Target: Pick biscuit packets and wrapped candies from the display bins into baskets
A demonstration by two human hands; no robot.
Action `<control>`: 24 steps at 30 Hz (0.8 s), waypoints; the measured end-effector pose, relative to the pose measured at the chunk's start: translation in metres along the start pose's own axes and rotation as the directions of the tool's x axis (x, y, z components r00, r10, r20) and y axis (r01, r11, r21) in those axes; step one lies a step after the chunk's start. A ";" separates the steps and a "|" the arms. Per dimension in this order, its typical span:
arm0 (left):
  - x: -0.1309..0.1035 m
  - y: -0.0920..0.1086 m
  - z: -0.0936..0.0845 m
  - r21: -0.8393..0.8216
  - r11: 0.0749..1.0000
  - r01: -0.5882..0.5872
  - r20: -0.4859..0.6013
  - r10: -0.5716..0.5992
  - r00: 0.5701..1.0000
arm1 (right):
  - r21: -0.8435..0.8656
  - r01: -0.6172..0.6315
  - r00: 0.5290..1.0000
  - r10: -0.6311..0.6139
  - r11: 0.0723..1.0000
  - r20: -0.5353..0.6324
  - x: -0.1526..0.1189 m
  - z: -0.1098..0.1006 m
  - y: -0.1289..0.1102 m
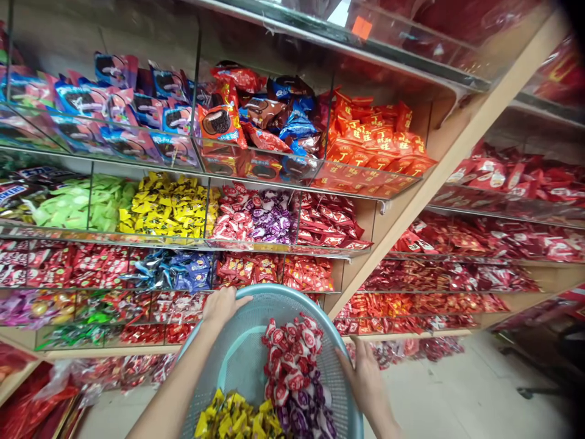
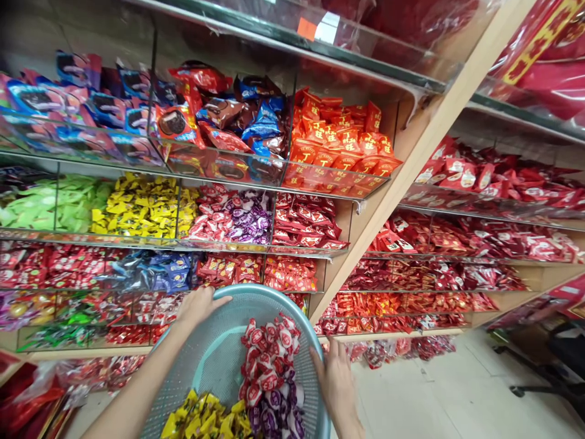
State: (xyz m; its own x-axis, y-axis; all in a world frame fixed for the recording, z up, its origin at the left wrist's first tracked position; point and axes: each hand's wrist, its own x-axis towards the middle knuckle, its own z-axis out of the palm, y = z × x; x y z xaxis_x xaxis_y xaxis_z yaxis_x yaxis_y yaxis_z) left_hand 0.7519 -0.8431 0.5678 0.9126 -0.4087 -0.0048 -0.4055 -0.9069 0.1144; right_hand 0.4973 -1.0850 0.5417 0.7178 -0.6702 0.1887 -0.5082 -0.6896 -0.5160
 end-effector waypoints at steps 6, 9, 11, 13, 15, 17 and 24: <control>0.002 0.000 0.000 -0.010 1.000 0.011 0.008 -0.011 1.000 | 0.087 0.637 0.740 -0.639 0.766 0.211 0.017 0.025 -0.101; 0.001 0.000 0.000 0.002 1.000 0.003 -0.011 -0.003 1.000 | 0.012 0.827 0.510 -0.760 0.561 0.403 0.021 0.069 -0.128; 0.001 -0.001 0.000 0.011 1.000 -0.004 -0.026 0.004 1.000 | -0.059 0.872 0.445 -0.736 0.486 0.510 0.027 0.094 -0.133; 0.001 -0.003 -0.001 0.016 1.000 -0.001 -0.035 0.001 0.999 | -0.110 0.880 0.436 -0.694 0.462 0.574 0.033 0.109 -0.131; 0.001 -0.004 -0.001 0.017 1.000 0.009 -0.031 -0.009 0.999 | -0.135 0.876 0.446 -0.670 0.463 0.594 0.039 0.113 -0.127; 0.001 -0.005 -0.002 0.020 1.000 0.016 -0.028 -0.016 0.999 | -0.145 0.871 0.456 -0.662 0.470 0.594 0.042 0.110 -0.122; -0.002 -0.006 -0.001 0.002 1.000 0.012 -0.035 -0.012 0.999 | -0.119 0.867 0.450 -0.657 0.484 0.605 0.043 0.102 -0.112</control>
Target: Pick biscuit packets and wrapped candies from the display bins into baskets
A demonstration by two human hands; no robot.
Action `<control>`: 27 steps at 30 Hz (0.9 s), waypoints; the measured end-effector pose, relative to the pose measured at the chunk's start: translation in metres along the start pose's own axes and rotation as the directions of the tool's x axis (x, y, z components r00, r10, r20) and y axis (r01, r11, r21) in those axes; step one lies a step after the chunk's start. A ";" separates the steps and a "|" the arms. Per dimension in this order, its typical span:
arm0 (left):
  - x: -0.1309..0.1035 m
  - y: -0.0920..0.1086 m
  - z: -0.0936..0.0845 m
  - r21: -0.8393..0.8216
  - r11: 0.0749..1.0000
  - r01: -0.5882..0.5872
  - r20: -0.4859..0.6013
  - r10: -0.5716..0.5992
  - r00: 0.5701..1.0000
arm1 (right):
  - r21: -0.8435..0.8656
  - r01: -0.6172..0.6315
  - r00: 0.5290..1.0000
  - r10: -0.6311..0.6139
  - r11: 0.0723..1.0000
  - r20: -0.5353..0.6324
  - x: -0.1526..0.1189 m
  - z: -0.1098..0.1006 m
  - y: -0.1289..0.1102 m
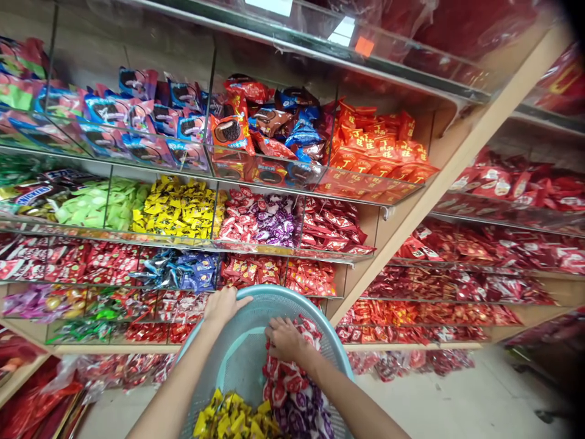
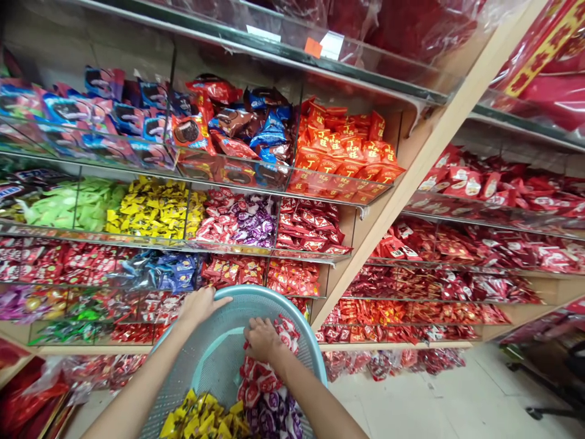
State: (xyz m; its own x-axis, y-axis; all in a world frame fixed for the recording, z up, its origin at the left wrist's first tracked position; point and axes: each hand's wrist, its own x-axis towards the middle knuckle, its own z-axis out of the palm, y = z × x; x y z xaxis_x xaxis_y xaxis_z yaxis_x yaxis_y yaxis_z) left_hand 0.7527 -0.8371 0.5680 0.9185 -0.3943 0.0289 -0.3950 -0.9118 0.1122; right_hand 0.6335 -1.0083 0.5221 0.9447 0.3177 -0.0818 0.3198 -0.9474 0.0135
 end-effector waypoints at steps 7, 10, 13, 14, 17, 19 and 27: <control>-0.001 0.001 -0.001 0.010 1.000 0.021 0.013 -0.021 1.000 | 0.024 0.057 0.998 -0.057 0.998 -0.015 -0.018 -0.001 0.001; -0.001 0.002 -0.002 0.011 1.000 0.022 0.014 -0.022 1.000 | 0.052 0.091 0.993 -0.086 0.995 -0.082 -0.029 -0.003 0.002; -0.002 0.003 -0.003 0.012 1.000 0.021 0.005 -0.021 1.000 | 0.069 0.090 0.986 -0.080 0.994 -0.144 -0.038 -0.005 -0.001; -0.002 0.003 -0.003 0.012 1.000 0.022 0.004 -0.022 1.000 | 0.069 0.089 0.985 -0.077 0.994 -0.155 -0.039 -0.005 -0.001; -0.003 0.004 -0.004 0.010 0.999 0.037 0.013 -0.037 0.999 | 0.074 0.092 0.984 -0.079 0.993 -0.159 -0.042 -0.009 -0.002; -0.003 0.005 -0.005 0.003 0.999 0.045 0.025 -0.046 0.999 | 0.084 0.090 0.985 -0.076 0.992 -0.156 -0.044 -0.011 0.000; -0.002 0.004 -0.005 0.015 1.000 0.026 0.026 -0.026 0.999 | 0.142 0.071 0.975 -0.039 0.987 -0.219 -0.071 -0.015 0.002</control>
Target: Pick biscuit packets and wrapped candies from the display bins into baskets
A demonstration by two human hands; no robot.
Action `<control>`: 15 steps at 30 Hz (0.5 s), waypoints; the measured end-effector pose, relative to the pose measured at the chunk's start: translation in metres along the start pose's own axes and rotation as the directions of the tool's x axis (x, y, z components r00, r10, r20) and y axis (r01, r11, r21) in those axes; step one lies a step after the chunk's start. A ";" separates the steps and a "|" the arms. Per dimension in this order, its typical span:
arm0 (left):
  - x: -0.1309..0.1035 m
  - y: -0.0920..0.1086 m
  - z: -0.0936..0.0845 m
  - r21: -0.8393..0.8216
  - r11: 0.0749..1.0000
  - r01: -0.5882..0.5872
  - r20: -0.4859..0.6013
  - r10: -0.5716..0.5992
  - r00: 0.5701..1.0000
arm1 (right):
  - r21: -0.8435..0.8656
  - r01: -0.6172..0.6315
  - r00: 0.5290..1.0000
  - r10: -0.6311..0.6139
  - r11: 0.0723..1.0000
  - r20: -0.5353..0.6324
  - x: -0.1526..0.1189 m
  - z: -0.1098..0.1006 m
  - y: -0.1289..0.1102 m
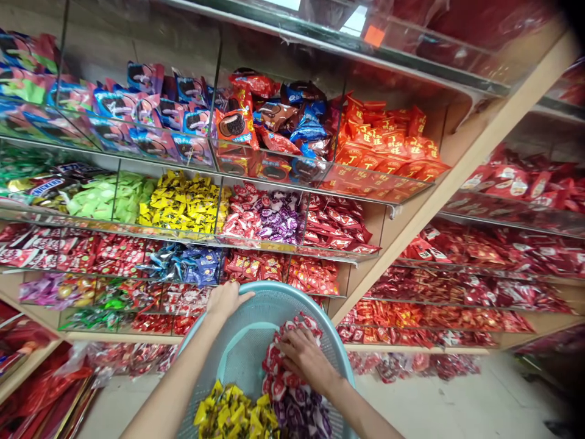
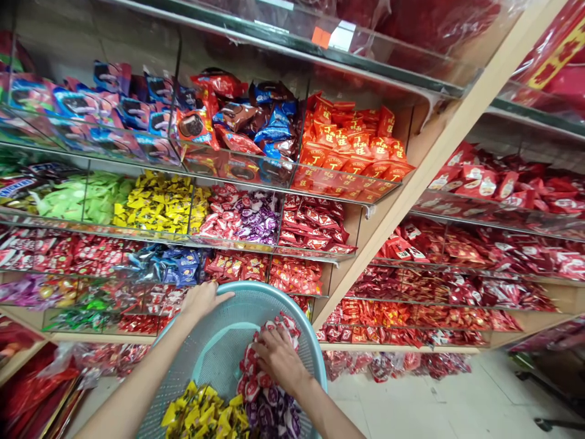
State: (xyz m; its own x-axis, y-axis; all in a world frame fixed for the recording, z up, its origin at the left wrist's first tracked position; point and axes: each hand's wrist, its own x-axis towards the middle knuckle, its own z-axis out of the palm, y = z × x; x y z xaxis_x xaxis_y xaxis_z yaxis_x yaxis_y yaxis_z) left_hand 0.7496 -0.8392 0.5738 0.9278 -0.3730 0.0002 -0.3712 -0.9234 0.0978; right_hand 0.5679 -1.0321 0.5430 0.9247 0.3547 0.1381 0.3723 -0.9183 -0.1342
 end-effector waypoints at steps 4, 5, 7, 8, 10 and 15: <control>0.000 0.000 0.001 -0.011 1.000 -0.003 -0.009 0.002 1.000 | 0.040 -0.027 1.000 0.026 0.999 0.011 -0.013 -0.005 -0.003; 0.000 0.000 0.001 -0.013 1.000 -0.003 -0.010 0.002 1.000 | 0.044 -0.042 0.999 0.042 0.998 0.015 -0.016 -0.006 -0.004; 0.000 0.000 0.002 -0.017 1.000 -0.002 -0.006 0.001 1.000 | 0.045 -0.079 0.997 0.078 0.996 0.025 -0.022 -0.006 -0.004; 0.001 0.000 0.002 -0.021 1.000 -0.001 -0.003 0.000 1.000 | 0.045 -0.096 0.995 0.094 0.994 0.028 -0.024 -0.006 -0.004; 0.001 0.000 0.002 -0.031 1.000 0.008 0.004 -0.008 1.000 | 0.046 -0.123 0.992 0.121 0.991 0.033 -0.027 -0.003 -0.004; 0.002 -0.003 0.000 -0.062 0.998 -0.004 0.035 0.007 0.999 | 0.037 -0.141 0.990 0.141 0.989 0.005 -0.027 -0.002 -0.006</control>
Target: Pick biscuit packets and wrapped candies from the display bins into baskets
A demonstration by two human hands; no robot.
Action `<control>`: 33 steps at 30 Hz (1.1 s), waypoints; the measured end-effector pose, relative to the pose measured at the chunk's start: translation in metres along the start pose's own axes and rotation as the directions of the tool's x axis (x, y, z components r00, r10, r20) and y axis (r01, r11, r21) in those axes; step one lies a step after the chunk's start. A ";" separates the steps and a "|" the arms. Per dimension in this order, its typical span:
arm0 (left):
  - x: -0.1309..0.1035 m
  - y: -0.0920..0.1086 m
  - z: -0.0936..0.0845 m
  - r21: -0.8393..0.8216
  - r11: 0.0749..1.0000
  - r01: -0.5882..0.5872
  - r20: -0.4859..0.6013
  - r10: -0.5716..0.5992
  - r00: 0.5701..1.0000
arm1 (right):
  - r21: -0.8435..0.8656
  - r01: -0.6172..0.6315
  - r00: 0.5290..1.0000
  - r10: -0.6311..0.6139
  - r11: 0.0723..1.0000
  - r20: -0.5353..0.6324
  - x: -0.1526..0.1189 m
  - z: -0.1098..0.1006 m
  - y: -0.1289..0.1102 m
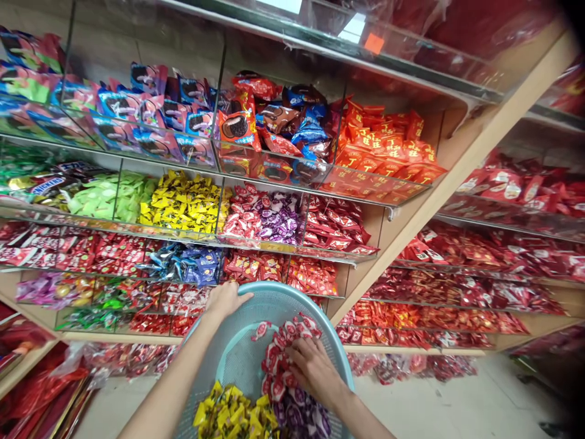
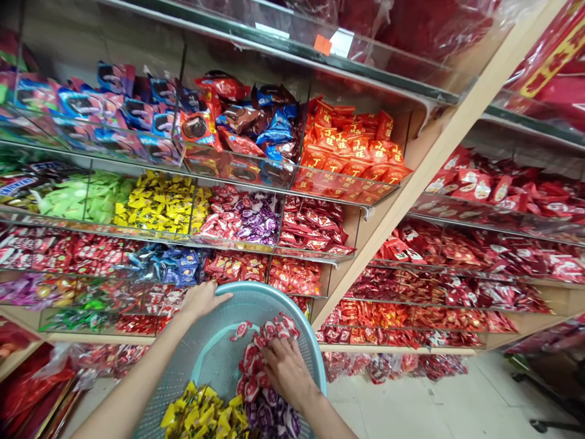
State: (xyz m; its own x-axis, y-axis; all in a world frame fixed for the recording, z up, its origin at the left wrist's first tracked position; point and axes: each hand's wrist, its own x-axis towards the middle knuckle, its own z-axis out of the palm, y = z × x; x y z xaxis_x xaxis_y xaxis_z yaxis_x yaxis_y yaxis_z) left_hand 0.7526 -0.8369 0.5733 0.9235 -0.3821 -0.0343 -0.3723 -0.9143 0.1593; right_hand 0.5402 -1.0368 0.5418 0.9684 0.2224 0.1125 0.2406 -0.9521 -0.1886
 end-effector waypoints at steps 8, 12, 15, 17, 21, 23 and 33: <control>-0.003 -0.015 -0.003 -0.039 0.999 0.003 0.036 -0.002 0.999 | -0.017 0.042 0.998 -0.043 0.999 -0.049 0.043 -0.001 -0.005; -0.007 -0.020 -0.002 -0.039 0.999 -0.012 0.019 0.012 1.000 | -0.037 0.095 0.993 -0.092 0.995 0.075 0.085 0.019 -0.008; -0.010 -0.024 -0.003 -0.041 0.999 -0.004 0.025 0.005 1.000 | -0.012 0.150 0.975 -0.146 0.989 0.165 0.111 0.033 -0.010; -0.011 -0.029 -0.003 -0.041 0.999 0.005 0.023 -0.004 1.000 | -0.001 0.175 0.964 -0.171 0.985 0.202 0.120 0.038 -0.011; -0.013 -0.037 -0.001 -0.042 0.999 0.019 0.004 -0.019 1.000 | 0.014 0.183 0.949 -0.180 0.983 0.260 0.121 0.041 -0.014; -0.013 -0.039 0.000 -0.036 0.999 0.022 0.002 -0.022 1.000 | 0.025 0.166 0.949 -0.166 0.986 0.266 0.118 0.041 -0.014; -0.010 -0.040 0.001 -0.026 1.000 0.016 0.032 -0.016 0.999 | 0.035 0.052 0.979 -0.058 0.998 0.198 0.114 -0.004 0.023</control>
State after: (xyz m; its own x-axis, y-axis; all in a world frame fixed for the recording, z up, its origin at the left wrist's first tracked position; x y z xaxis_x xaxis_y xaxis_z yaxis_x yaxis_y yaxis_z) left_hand 0.7582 -0.7967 0.5658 0.9258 -0.3719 -0.0682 -0.3547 -0.9167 0.1841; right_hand 0.6559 -1.0341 0.5542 0.9466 0.3144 -0.0716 0.2930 -0.9314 -0.2161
